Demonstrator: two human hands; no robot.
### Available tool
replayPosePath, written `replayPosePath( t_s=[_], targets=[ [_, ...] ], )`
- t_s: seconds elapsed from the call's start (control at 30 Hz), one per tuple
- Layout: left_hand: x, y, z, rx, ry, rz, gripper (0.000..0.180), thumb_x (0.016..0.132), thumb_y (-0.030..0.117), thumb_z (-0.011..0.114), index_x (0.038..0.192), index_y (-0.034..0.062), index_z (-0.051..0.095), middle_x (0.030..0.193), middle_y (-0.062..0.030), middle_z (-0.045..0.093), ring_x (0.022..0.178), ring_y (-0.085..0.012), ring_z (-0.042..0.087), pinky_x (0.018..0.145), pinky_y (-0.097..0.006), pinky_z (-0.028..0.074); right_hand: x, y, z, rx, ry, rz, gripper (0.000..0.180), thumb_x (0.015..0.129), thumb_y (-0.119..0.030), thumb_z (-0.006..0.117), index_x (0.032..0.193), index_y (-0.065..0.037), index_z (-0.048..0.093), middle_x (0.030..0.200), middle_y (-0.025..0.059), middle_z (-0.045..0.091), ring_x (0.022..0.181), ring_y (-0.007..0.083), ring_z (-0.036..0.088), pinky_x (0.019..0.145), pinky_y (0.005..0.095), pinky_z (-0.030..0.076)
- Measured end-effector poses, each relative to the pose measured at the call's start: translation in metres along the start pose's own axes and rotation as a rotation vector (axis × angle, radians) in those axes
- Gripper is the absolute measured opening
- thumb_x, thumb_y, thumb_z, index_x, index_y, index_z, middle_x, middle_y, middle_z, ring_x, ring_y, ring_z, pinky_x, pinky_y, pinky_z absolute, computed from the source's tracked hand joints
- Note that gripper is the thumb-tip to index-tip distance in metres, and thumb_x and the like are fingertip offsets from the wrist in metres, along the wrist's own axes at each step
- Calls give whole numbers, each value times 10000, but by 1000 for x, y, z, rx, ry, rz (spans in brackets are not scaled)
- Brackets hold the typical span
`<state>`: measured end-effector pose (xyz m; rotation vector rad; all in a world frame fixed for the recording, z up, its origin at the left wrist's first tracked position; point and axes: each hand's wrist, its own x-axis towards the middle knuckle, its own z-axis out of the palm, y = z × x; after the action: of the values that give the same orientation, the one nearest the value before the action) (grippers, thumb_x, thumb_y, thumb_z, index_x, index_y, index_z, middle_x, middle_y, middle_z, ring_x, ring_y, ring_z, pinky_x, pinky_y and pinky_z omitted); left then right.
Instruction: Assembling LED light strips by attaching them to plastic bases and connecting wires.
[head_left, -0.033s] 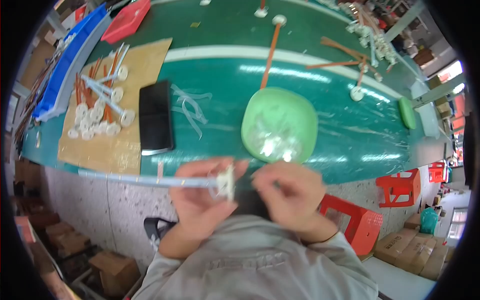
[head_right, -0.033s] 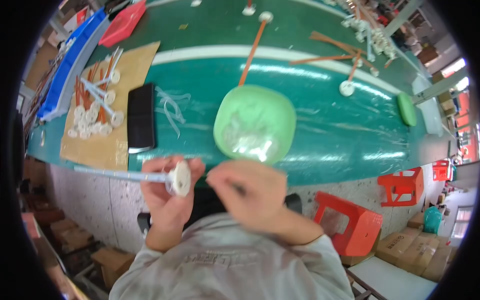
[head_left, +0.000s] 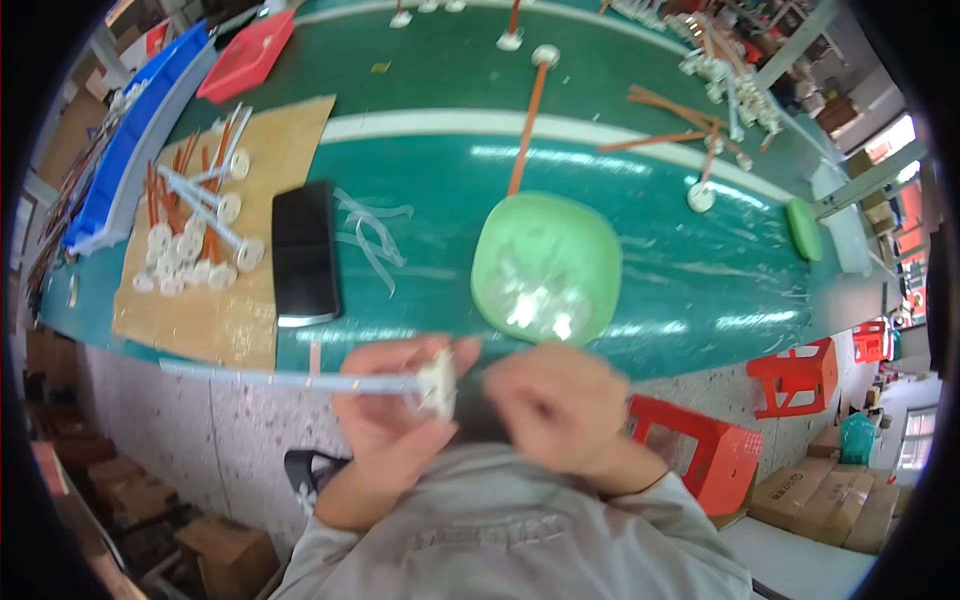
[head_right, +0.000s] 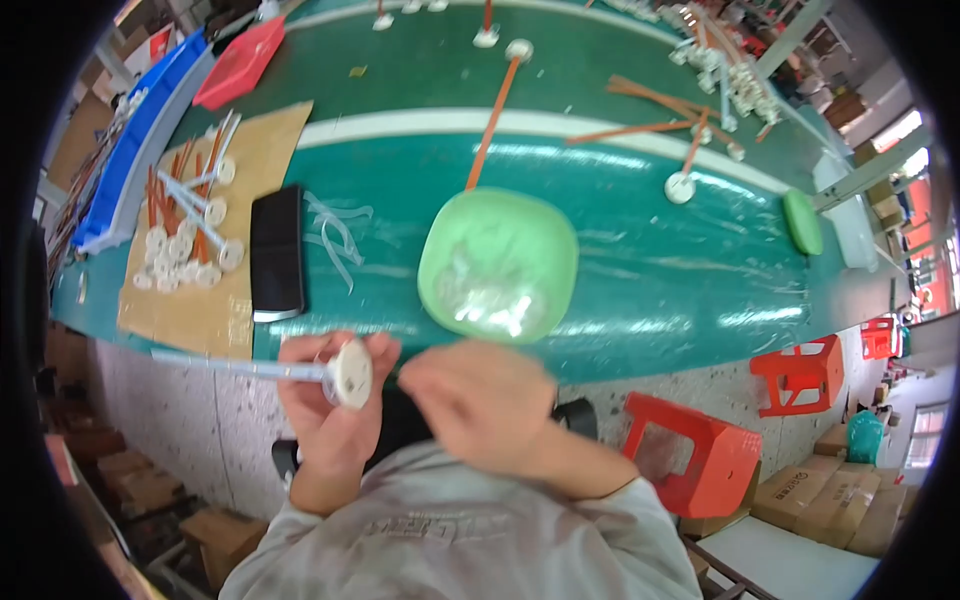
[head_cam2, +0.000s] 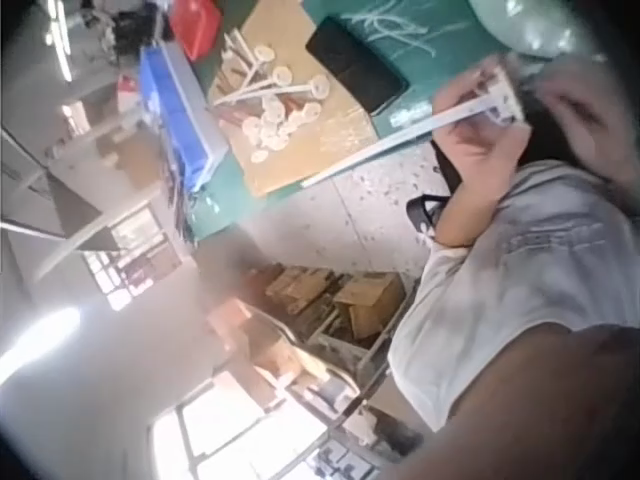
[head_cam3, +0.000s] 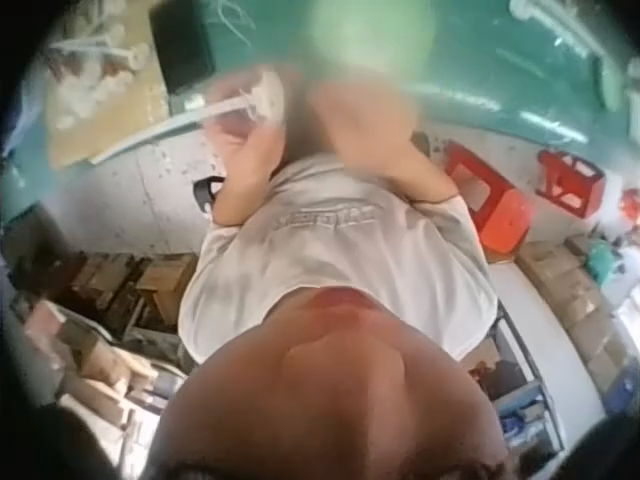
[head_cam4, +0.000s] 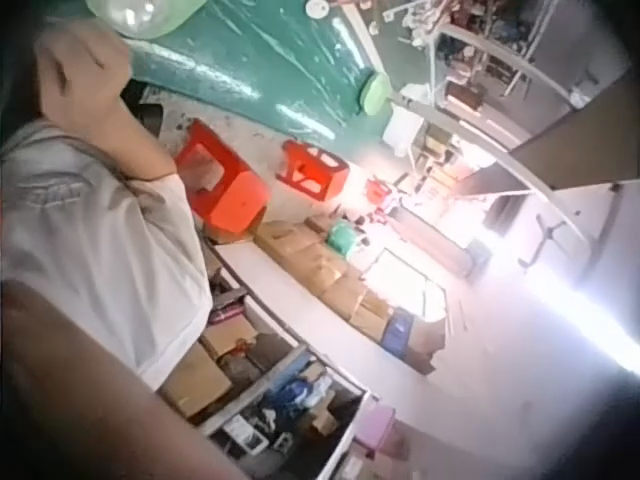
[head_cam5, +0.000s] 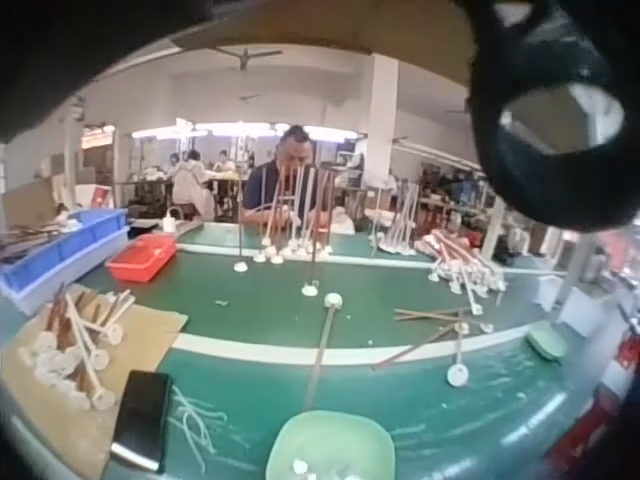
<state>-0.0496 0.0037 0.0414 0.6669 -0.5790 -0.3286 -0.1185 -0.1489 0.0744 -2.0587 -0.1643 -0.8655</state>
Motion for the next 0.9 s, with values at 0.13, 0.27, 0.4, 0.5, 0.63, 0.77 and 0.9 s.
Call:
replayPosePath(
  t_s=[0.13, 0.27, 0.4, 0.5, 0.63, 0.77, 0.9],
  targets=[
    [-1, 1, 9, -86, 113, 42, 581, 757, 46, 759, 1242, 32, 438, 1243, -170, 539, 1138, -278, 562, 1063, -526, 387, -17, -8, 27, 39, -38, -180, 215, 632, 56, 694, 841, 13, 668, 797, 98, 661, 582, 215, 599, 519, 290, 493],
    [2, 6, 13, -76, 150, 92, 584, 739, 101, 807, 1199, 40, 452, 1163, -137, 574, 1092, -264, 585, 1000, -478, 456, -19, -5, 39, 132, 16, -234, 236, 647, 78, 681, 880, 40, 673, 883, 115, 640, 639, 222, 586, 513, 289, 472],
    [7, 15, 20, -89, 162, 18, 535, 728, 105, 817, 1137, 38, 480, 1098, -136, 595, 1037, -261, 608, 929, -440, 499, -22, -1, 37, 299, -103, -118, 236, 685, 70, 691, 916, 21, 695, 932, 99, 622, 689, 219, 577, 532, 280, 469],
    [5, 15, 15, -68, 112, -72, 531, 729, 101, 810, 1138, 43, 476, 1109, -133, 589, 1024, -276, 621, 922, -433, 497, -23, 10, 42, 379, -61, -105, 228, 692, 24, 731, 915, -17, 708, 918, 81, 635, 687, 212, 582, 540, 284, 471],
    [0, 11, 11, 55, 86, -106, 509, 732, 109, 807, 1113, 34, 478, 1090, -129, 598, 999, -299, 643, 880, -434, 514, -26, 7, 38, 459, -101, 127, 218, 694, -15, 766, 904, -42, 718, 881, 69, 643, 688, 201, 588, 551, 289, 475],
    [1, 11, 12, 42, 101, -128, 511, 732, 113, 807, 1114, 34, 476, 1086, -126, 602, 1008, -300, 639, 892, -435, 502, -20, 7, 32, 365, -78, 20, 195, 712, -2, 767, 896, -39, 715, 849, 79, 651, 681, 196, 594, 561, 292, 483],
    [-2, 13, 13, -11, 61, -61, 522, 742, 124, 804, 1133, 48, 466, 1129, -114, 584, 1024, -294, 619, 936, -459, 457, -28, 4, 30, 458, -92, 158, 184, 722, 23, 748, 896, -24, 710, 864, 96, 658, 679, 207, 605, 569, 286, 486]
  ],
)
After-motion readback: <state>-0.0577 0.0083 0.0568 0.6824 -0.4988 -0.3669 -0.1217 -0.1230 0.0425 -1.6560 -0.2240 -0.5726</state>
